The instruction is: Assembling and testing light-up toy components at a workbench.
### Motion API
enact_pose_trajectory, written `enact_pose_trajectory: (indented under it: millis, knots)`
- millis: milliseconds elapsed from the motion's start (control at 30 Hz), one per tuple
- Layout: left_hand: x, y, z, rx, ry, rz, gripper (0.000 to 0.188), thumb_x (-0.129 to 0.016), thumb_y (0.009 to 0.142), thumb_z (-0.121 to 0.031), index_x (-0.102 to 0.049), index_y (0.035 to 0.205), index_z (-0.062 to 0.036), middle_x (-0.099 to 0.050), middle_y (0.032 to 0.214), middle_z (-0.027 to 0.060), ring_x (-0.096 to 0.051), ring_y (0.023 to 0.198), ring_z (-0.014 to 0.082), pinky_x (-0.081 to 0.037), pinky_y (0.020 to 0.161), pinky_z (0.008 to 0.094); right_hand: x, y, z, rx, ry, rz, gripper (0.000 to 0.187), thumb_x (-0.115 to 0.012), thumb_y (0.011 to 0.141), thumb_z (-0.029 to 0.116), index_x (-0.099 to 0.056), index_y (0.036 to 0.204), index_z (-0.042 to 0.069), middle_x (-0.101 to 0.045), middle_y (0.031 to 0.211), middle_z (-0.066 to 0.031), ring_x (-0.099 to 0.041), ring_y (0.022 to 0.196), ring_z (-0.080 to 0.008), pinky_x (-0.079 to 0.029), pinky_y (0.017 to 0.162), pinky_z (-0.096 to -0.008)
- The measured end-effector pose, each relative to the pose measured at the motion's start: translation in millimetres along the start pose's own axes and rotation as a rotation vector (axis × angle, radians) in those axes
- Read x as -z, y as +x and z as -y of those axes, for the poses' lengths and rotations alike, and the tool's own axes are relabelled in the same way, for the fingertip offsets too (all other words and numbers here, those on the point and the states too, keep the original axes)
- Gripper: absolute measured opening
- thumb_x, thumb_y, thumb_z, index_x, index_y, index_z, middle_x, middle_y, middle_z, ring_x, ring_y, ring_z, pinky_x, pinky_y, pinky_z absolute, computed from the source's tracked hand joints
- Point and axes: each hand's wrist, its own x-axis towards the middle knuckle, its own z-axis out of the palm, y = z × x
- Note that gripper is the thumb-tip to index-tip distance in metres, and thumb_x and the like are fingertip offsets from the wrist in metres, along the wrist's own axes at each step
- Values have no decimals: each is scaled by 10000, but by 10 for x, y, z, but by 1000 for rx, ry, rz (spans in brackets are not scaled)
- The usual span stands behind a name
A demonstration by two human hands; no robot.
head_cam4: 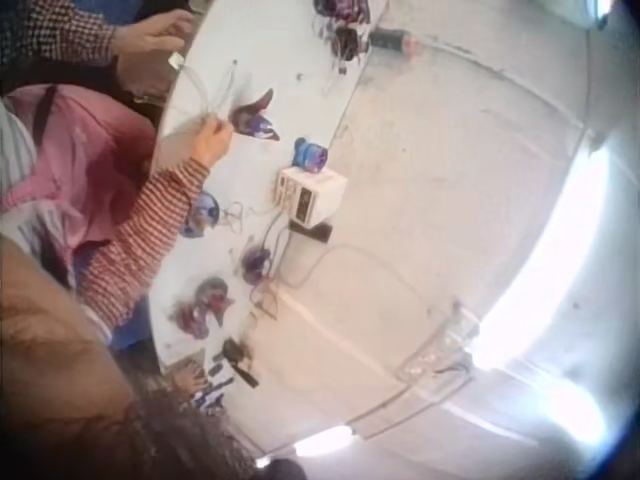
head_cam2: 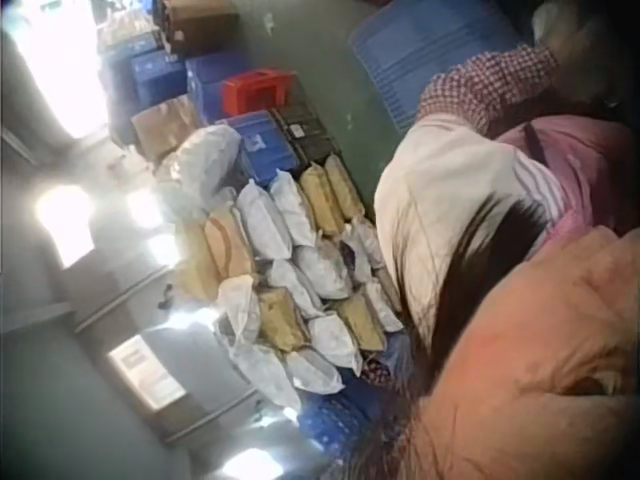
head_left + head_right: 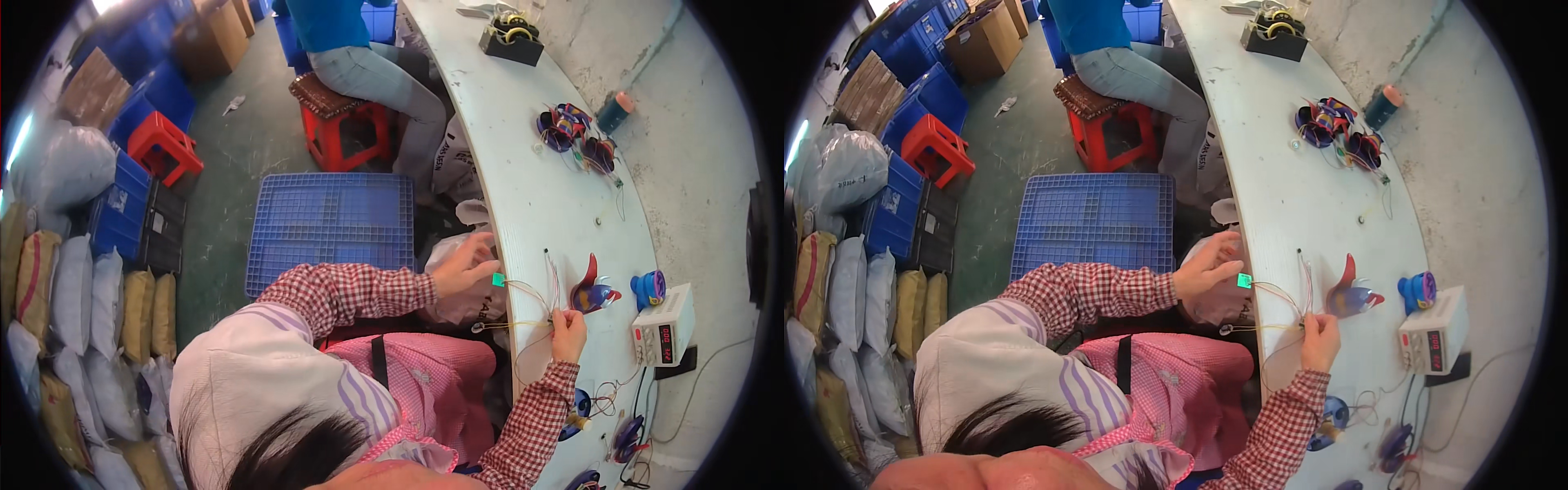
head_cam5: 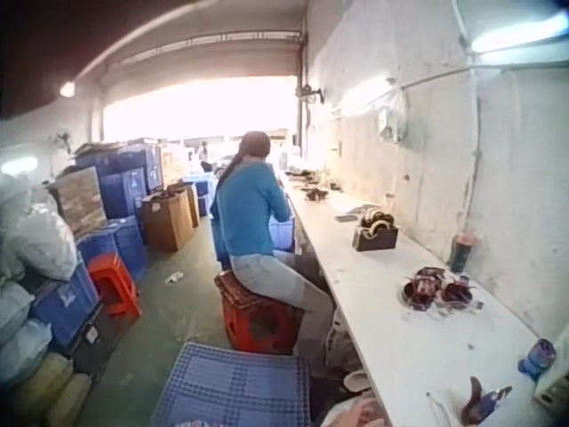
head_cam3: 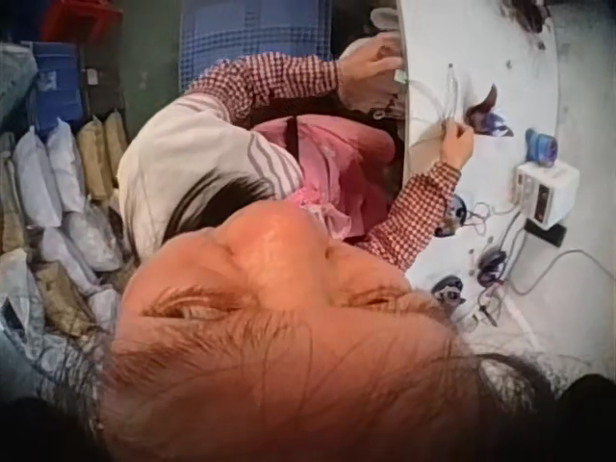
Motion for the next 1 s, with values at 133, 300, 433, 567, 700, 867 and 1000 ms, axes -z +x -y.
enact_pose_trajectory:
  millis: [133,300,433,567,700,867,1000]
  knots:
    - [-62,55,-105,303,-141,276,328,-565,864,-160,-426,1124,-17,-511,929,89,-529,718,140,-492,623,236,108,-60,169,-239,173,55,195,-601,842,187,-566,823,-4,-573,681,-67,-506,629,-173,-445,618,-284]
    - [-151,-41,-109,391,-293,301,264,-581,866,-135,-477,1081,-20,-545,907,74,-534,670,104,-474,550,209,170,-104,52,-229,196,64,209,-599,840,197,-588,824,-11,-592,680,-76,-517,627,-177,-451,618,-283]
    - [-211,-101,-221,443,-291,349,219,-590,861,-139,-512,1027,-19,-562,864,75,-542,653,105,-476,535,208,182,-105,-248,-98,36,18,230,-590,844,221,-610,839,-9,-615,712,-92,-521,631,-188,-458,626,-295]
    - [-269,-140,-408,515,-169,353,161,-648,808,-132,-589,912,-23,-602,766,85,-565,617,130,-483,545,208,228,-125,-302,-12,-241,76,266,-527,857,245,-646,906,11,-610,771,-148,-538,683,-277,-453,663,-368]
    - [-158,-156,-278,598,-241,382,148,-624,830,-100,-577,938,-10,-592,782,83,-572,665,123,-480,552,204,167,-593,468,442,-405,-566,204,-621,813,123,-615,996,33,-542,884,-99,-517,773,-233,-435,710,-324]
    - [-111,-197,-495,779,-448,421,140,-583,864,-74,-578,993,-18,-598,825,66,-576,660,118,-479,558,190,-80,-1608,888,159,258,181,184,-616,818,118,-607,972,19,-606,747,-74,-551,629,-205,-451,598,-286]
    - [-203,-221,-484,850,-494,494,173,-573,873,-78,-576,1032,-9,-609,874,72,-576,667,111,-482,571,183,-861,-1844,147,-234,-13,115,375,-681,779,243,-578,1032,-14,-612,773,-105,-557,623,-188,-466,575,-278]
